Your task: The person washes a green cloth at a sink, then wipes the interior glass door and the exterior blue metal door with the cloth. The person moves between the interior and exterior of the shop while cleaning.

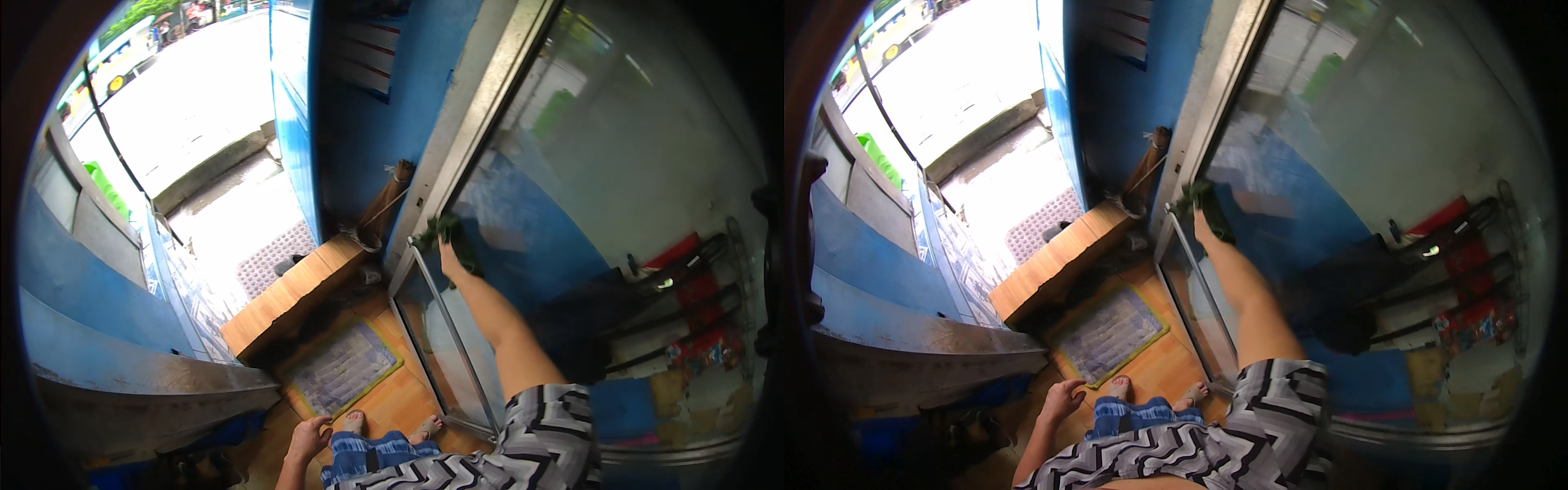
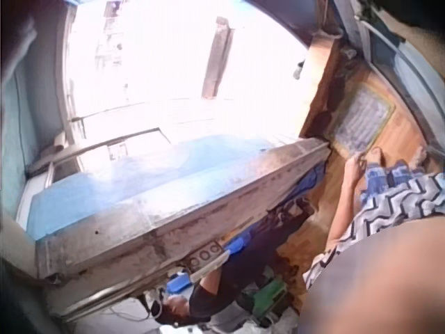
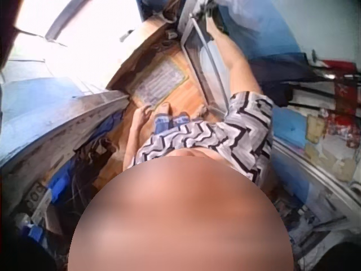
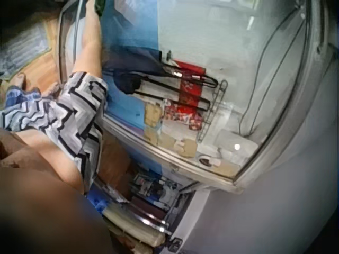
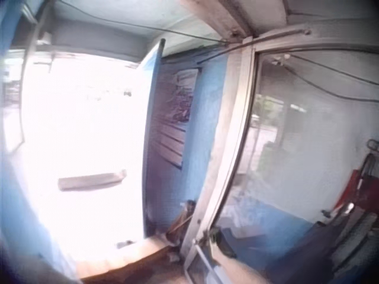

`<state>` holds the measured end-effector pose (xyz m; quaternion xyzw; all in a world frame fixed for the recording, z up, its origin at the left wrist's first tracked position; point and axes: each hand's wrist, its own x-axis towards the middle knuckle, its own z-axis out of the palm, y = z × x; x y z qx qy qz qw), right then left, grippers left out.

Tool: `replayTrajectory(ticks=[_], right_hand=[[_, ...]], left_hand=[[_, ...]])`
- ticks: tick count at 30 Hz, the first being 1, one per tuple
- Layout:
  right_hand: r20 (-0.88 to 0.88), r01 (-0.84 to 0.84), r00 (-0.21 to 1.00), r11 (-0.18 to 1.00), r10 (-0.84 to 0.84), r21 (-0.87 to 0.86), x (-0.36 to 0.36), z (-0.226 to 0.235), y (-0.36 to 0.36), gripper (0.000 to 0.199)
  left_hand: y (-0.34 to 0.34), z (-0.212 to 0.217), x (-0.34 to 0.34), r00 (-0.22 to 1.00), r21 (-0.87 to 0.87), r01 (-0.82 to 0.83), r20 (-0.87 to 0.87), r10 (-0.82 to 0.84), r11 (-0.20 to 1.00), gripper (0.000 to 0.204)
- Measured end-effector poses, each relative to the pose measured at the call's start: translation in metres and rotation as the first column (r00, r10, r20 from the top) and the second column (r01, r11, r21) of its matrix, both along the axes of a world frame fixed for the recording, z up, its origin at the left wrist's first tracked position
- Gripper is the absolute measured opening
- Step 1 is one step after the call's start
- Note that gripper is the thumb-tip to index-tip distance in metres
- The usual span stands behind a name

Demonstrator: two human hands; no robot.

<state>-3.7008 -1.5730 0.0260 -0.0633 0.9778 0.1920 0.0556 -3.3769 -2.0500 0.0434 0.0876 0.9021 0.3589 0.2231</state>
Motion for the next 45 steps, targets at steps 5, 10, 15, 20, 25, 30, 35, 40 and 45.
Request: replayTrajectory(ticks=[5, 10, 15, 20, 25, 30, 35, 40, 45], right_hand=[[0.352, -0.033, 0.936, 0.998, 0.014, 0.049, 0.028, -0.067, 0.012, 0.051], [0.228, -0.392, 0.920, 0.712, 0.319, 0.583, -0.017, 0.116, -0.023, 0.045], [-0.502, -0.195, 0.660, 0.773, 0.559, 0.604, -0.004, 0.504, -0.036, 0.026], [-0.814, 0.244, 0.555, 0.901, 0.173, 0.358, 0.074, 0.677, -0.062, 0.041], [-0.807, 0.301, 0.471, 0.795, 0.356, 0.526, 0.050, 0.485, -0.050, 0.066], [-0.025, -0.120, 0.982, 0.720, 0.188, 0.683, 0.165, 0.118, -0.027, 0.057], [0.254, 0.209, 0.963, 0.841, -0.089, -0.499, 0.289, -0.036, 0.030, 0.049], [-0.544, -0.428, 0.788, 0.891, 0.288, -0.149, 0.181, 0.242, 0.033, 0.042], [-0.839, 0.524, 0.385, 0.658, 0.384, 0.541, 0.252, 0.619, 0.011, 0.031]], left_hand=[[-0.023, -0.006, 0.008, 0.987, 0.013, -0.101, -0.126, 0.101, 0.995, 0.028], [-0.016, 0.009, 0.006, 0.999, -0.054, -0.008, -0.042, 0.005, 0.998, 0.029], [0.019, 0.029, -0.021, 0.970, 0.090, 0.190, -0.171, -0.173, 0.978, 0.029], [0.042, 0.038, -0.030, 0.951, 0.159, 0.235, -0.242, -0.193, 0.959, 0.029], [0.045, 0.034, -0.012, 0.949, 0.123, 0.299, -0.144, -0.282, 0.946, 0.030], [0.015, 0.030, 0.010, 0.970, 0.085, 0.232, -0.095, -0.224, 0.969, 0.031], [-0.011, 0.024, 0.021, 0.994, -0.005, 0.091, 0.057, -0.090, 0.996, 0.031], [0.019, 0.032, 0.000, 0.961, 0.112, 0.257, -0.132, -0.242, 0.960, 0.029], [0.063, 0.058, -0.031, 0.910, 0.135, 0.369, -0.251, -0.329, 0.920, 0.028]])
